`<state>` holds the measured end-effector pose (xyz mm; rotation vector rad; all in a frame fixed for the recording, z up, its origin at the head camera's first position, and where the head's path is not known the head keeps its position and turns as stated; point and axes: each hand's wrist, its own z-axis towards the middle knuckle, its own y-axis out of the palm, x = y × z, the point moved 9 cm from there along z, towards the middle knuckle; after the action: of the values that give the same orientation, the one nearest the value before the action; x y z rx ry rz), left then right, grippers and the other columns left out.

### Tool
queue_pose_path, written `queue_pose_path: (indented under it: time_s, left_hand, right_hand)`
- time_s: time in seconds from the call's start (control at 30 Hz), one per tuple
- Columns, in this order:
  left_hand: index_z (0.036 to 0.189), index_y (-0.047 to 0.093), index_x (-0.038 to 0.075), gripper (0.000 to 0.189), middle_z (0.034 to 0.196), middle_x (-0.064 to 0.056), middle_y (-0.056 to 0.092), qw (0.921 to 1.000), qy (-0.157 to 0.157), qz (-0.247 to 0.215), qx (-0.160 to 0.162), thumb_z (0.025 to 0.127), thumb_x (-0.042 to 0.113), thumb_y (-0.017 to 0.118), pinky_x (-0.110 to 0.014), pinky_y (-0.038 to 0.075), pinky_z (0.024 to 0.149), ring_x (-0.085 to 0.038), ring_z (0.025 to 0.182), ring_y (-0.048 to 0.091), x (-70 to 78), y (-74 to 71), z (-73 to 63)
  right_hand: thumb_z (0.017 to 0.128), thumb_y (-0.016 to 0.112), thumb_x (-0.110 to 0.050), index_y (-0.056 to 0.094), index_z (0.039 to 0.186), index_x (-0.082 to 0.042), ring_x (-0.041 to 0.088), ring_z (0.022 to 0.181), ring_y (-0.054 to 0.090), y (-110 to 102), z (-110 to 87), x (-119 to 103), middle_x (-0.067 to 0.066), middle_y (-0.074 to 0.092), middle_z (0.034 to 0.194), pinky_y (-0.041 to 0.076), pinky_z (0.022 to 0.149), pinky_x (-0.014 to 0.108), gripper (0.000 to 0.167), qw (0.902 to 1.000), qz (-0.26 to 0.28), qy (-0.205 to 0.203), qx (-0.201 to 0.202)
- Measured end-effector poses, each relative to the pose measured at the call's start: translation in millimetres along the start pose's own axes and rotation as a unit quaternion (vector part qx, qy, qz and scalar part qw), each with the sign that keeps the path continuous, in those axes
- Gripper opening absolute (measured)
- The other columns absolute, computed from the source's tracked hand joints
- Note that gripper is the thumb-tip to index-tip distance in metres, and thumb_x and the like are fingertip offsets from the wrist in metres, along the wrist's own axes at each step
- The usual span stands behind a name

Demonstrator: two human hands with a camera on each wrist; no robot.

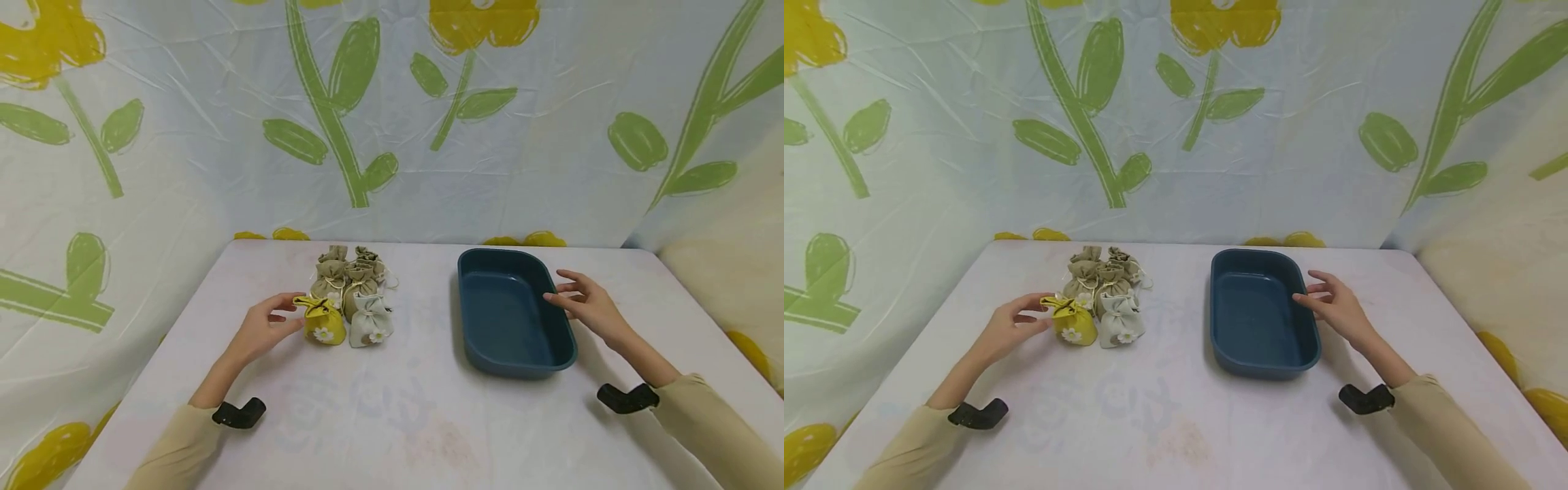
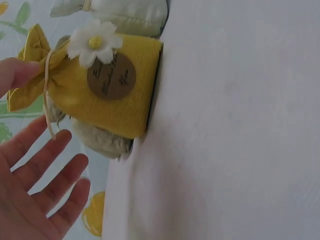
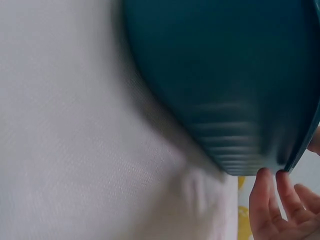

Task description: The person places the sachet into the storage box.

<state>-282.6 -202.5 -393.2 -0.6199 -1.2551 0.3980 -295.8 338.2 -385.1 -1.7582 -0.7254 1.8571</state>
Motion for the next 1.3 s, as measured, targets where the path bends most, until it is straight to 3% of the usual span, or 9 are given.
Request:
queue_pose_path:
  time_s: [0.3,0.5,0.93,1.17,1.3]
  left_hand:
    - [0.113,0.067,0.006,0.039,0.106,-0.012,0.069,0.9982,0.001,-0.017,0.058,0.079,0.021,0.079,-0.050,0.048,0.095,-0.027,0.099,0.060,1.9,7.1,-3.3]
    - [0.109,0.069,0.006,0.033,0.104,-0.012,0.070,0.9958,-0.007,-0.013,0.090,0.080,0.020,0.078,-0.049,0.051,0.092,-0.027,0.097,0.063,6.4,7.6,-6.6]
    - [0.115,0.064,0.002,0.031,0.114,-0.017,0.066,0.9954,-0.015,-0.073,0.060,0.086,0.011,0.071,-0.045,0.052,0.093,-0.032,0.108,0.062,7.4,17.0,-0.5]
    - [0.116,0.065,0.002,0.031,0.117,-0.017,0.066,0.9971,-0.017,-0.062,0.039,0.087,0.009,0.070,-0.050,0.046,0.101,-0.034,0.113,0.060,4.6,20.8,5.6]
    - [0.118,0.065,0.002,0.032,0.119,-0.017,0.065,0.9971,-0.002,-0.071,0.027,0.087,0.009,0.070,-0.049,0.047,0.099,-0.028,0.110,0.061,6.7,24.2,7.5]
  right_hand:
    - [0.094,0.061,-0.033,0.032,0.147,0.003,-0.015,0.084,0.050,10,6.8,18,0.010,0.049,0.118,0.050,0.070,0.015,0.070,0.9967,0.062,0.043,-0.029]
    - [0.095,0.058,-0.038,0.031,0.148,0.000,-0.013,0.084,0.049,13,6.8,21,0.018,0.046,0.127,0.049,0.071,0.013,0.071,0.9962,0.051,0.059,-0.038]
    - [0.096,0.055,-0.042,0.028,0.150,-0.002,-0.010,0.085,0.047,13,7.6,16,0.019,0.044,0.128,0.047,0.072,0.013,0.072,0.9950,0.047,0.072,-0.051]
    - [0.098,0.052,-0.041,0.024,0.151,-0.002,-0.007,0.088,0.049,14,8.5,15,0.011,0.047,0.119,0.050,0.076,0.019,0.072,0.9933,0.058,0.067,-0.074]
    - [0.100,0.049,-0.040,0.022,0.151,0.000,-0.011,0.089,0.050,13,8.6,16,-0.001,0.051,0.113,0.051,0.084,0.027,0.070,0.9911,0.071,0.066,-0.091]
